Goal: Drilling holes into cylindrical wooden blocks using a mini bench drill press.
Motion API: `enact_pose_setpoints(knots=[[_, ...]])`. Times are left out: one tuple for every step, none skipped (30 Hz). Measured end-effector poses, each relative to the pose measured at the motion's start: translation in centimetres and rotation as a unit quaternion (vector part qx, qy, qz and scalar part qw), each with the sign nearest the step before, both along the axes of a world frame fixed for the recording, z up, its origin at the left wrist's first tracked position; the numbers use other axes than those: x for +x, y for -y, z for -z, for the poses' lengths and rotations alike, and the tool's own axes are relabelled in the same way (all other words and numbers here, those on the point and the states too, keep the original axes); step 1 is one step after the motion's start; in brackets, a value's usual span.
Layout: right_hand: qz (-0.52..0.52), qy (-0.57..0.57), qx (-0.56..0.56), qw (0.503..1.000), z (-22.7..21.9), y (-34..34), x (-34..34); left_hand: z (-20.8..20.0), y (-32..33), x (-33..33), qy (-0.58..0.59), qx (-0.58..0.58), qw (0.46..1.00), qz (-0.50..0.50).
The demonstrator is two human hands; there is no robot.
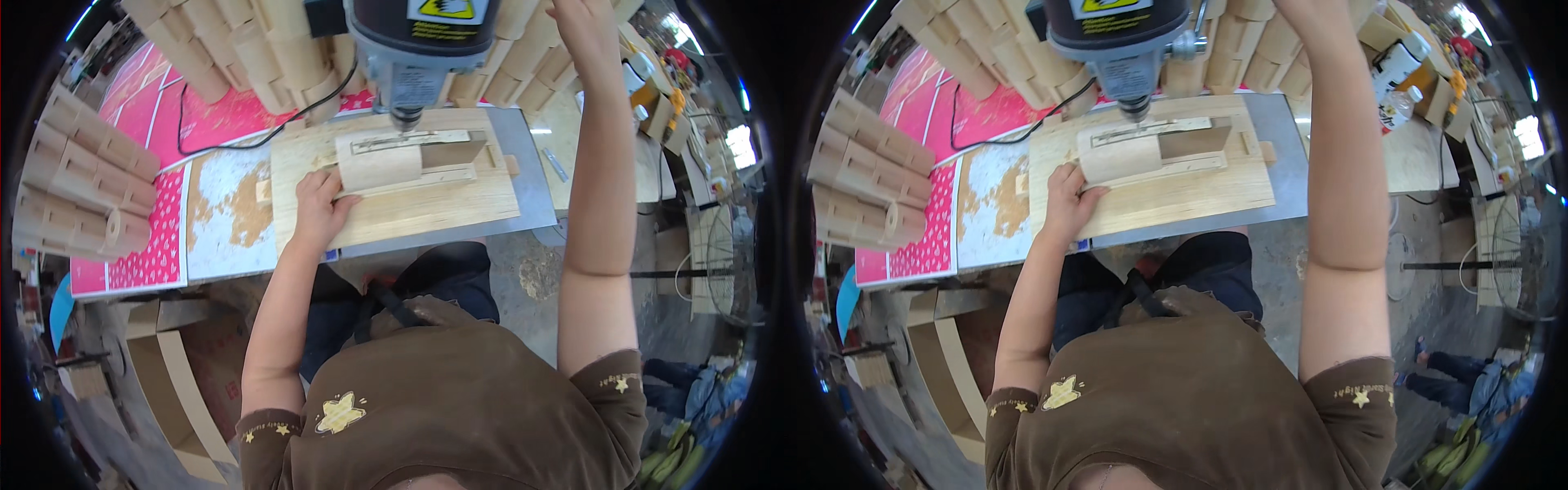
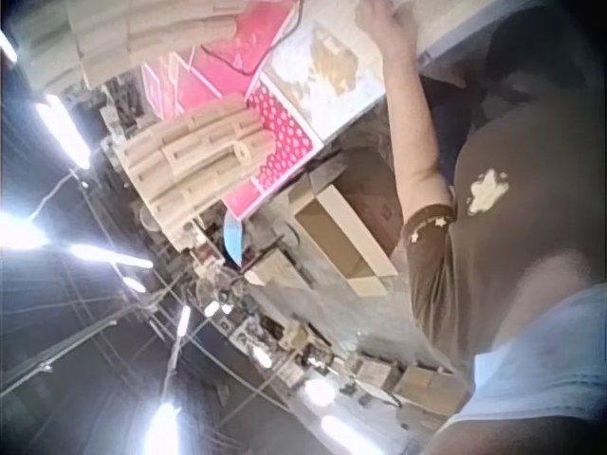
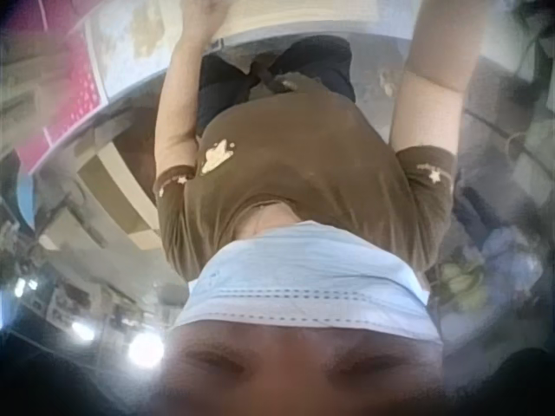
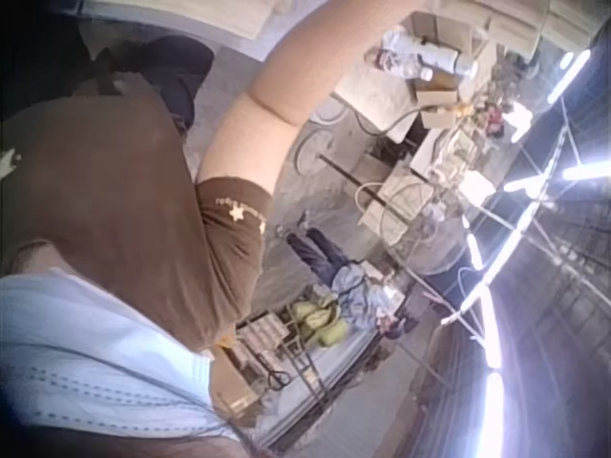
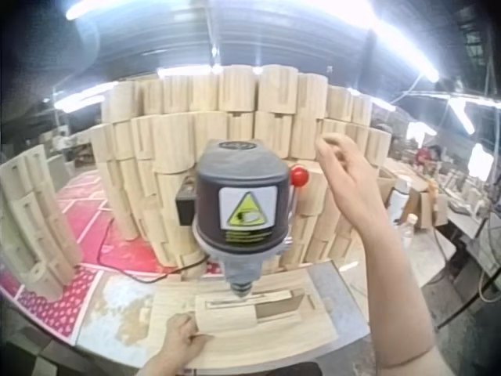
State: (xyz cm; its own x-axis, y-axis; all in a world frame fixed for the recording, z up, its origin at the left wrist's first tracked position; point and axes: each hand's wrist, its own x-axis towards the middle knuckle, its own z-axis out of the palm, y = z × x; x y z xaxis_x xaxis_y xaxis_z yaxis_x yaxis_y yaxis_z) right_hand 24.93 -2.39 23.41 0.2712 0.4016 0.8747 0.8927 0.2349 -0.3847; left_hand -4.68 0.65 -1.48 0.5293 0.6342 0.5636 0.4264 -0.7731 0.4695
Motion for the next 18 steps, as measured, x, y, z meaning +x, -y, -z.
enact_pose_setpoints(knots=[[-0.06,-0.062,-0.098,0.991,-0.8,-1.4,-0.3,0.0,-0.2,0.2,-0.007,-0.004,1.0,0.004],[-0.118,-0.122,-0.195,0.966,-1.0,-2.1,-0.5,0.1,-0.3,0.3,-0.013,-0.008,1.0,0.009],[-0.121,-0.123,-0.197,0.965,-0.7,-2.2,-0.7,0.2,-0.2,0.4,-0.014,-0.01,1.0,0.006],[-0.098,-0.07,-0.178,0.977,-0.2,-2.2,-0.7,0.2,0.0,0.5,-0.018,-0.014,1.0,0.006],[-0.081,-0.015,-0.16,0.984,-0.1,-2.4,-1.5,0.4,0.0,0.4,-0.021,-0.019,1.0,-0.001],[-0.034,-0.02,-0.181,0.983,-0.3,-1.2,-2.0,0.6,-0.2,0.4,-0.02,-0.023,1.0,-0.006],[-0.041,-0.018,-0.184,0.982,-0.3,0.1,-3.0,0.7,-0.3,0.2,-0.025,-0.025,0.999,-0.004],[-0.035,0.027,-0.165,0.985,-0.2,1.5,-3.9,0.8,-0.2,-0.1,-0.031,-0.028,0.999,-0.001],[-0.028,0.072,-0.143,0.987,-0.1,2.7,-4.6,0.7,-0.1,-0.5,-0.031,-0.031,0.999,-0.008],[-0.019,0.014,-0.201,0.979,0.5,4.1,-3.9,0.7,-0.1,-0.6,-0.025,-0.036,0.999,-0.008],[-0.006,-0.045,-0.257,0.965,1.7,5.6,-3.2,0.6,-0.1,-0.5,-0.019,-0.04,0.999,-0.006],[-0.033,-0.022,-0.224,0.974,3.5,6.4,-4.4,0.8,0.0,-0.8,-0.021,-0.043,0.999,-0.014],[-0.05,0.003,-0.192,0.98,4.9,7.5,-5.7,0.6,0.0,-0.7,-0.025,-0.045,0.999,-0.012],[-0.048,0.004,-0.195,0.98,6.3,8.3,-6.4,0.6,0.0,-0.6,-0.029,-0.046,0.998,-0.009],[-0.06,-0.04,-0.192,0.979,7.7,8.9,-6.8,0.5,0.1,-0.5,-0.029,-0.049,0.998,-0.009],[-0.071,-0.085,-0.189,0.976,9.2,9.1,-7.0,0.4,0.1,-0.4,-0.027,-0.048,0.998,-0.008],[-0.068,-0.087,-0.19,0.976,10.8,8.9,-7.0,0.4,0.1,-0.2,-0.025,-0.048,0.999,-0.005],[-0.082,-0.08,-0.166,0.979,12.4,8.6,-6.9,0.3,0.1,-0.2,-0.026,-0.049,0.998,-0.003]])
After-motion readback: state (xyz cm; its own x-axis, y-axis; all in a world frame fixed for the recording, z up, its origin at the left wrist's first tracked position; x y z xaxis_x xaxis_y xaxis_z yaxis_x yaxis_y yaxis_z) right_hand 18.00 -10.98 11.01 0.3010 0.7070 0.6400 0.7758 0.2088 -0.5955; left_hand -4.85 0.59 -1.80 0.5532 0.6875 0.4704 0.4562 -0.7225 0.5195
